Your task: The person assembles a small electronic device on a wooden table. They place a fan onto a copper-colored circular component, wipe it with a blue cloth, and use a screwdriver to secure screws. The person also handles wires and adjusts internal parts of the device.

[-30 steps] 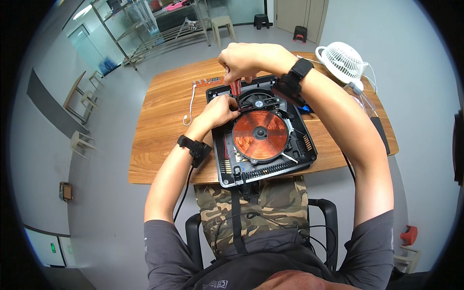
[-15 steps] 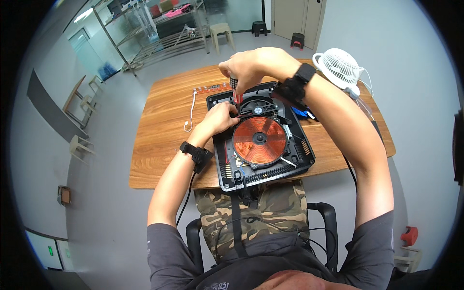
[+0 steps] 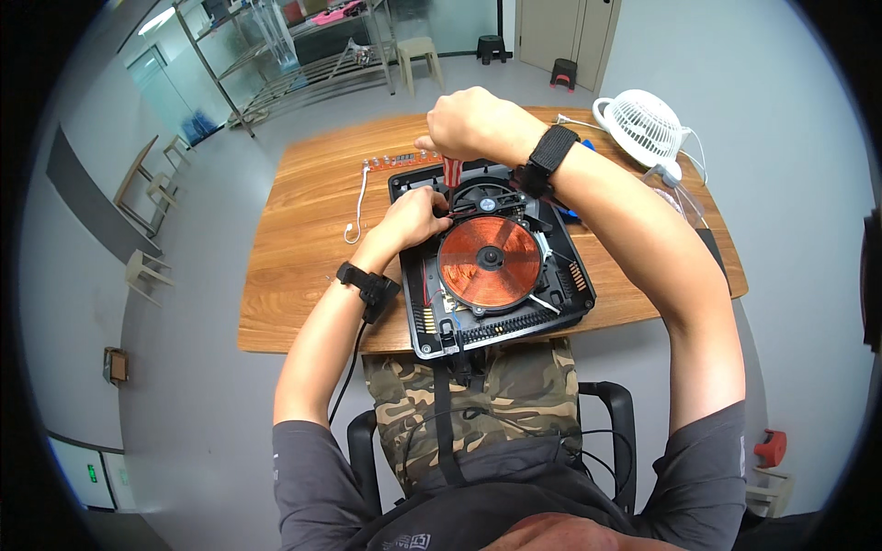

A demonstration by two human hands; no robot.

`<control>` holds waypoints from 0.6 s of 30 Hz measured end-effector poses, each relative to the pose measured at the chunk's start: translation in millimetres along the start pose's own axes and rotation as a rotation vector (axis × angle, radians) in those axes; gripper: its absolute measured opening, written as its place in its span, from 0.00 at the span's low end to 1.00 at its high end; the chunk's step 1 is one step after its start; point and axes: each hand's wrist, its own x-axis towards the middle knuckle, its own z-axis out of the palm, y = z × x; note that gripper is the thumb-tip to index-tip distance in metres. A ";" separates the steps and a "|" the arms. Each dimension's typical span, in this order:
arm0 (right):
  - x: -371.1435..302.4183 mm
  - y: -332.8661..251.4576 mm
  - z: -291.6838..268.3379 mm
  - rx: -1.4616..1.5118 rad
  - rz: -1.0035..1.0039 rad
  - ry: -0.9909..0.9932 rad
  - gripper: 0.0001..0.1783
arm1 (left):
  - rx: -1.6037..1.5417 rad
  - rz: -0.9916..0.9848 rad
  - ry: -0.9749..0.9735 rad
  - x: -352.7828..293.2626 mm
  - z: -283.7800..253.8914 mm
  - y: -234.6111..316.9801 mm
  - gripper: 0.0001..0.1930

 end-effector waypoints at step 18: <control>6.6 1.4 -5.7 0.141 0.184 -0.211 0.27 | 0.022 -0.017 -0.038 2.1 -0.9 1.5 0.17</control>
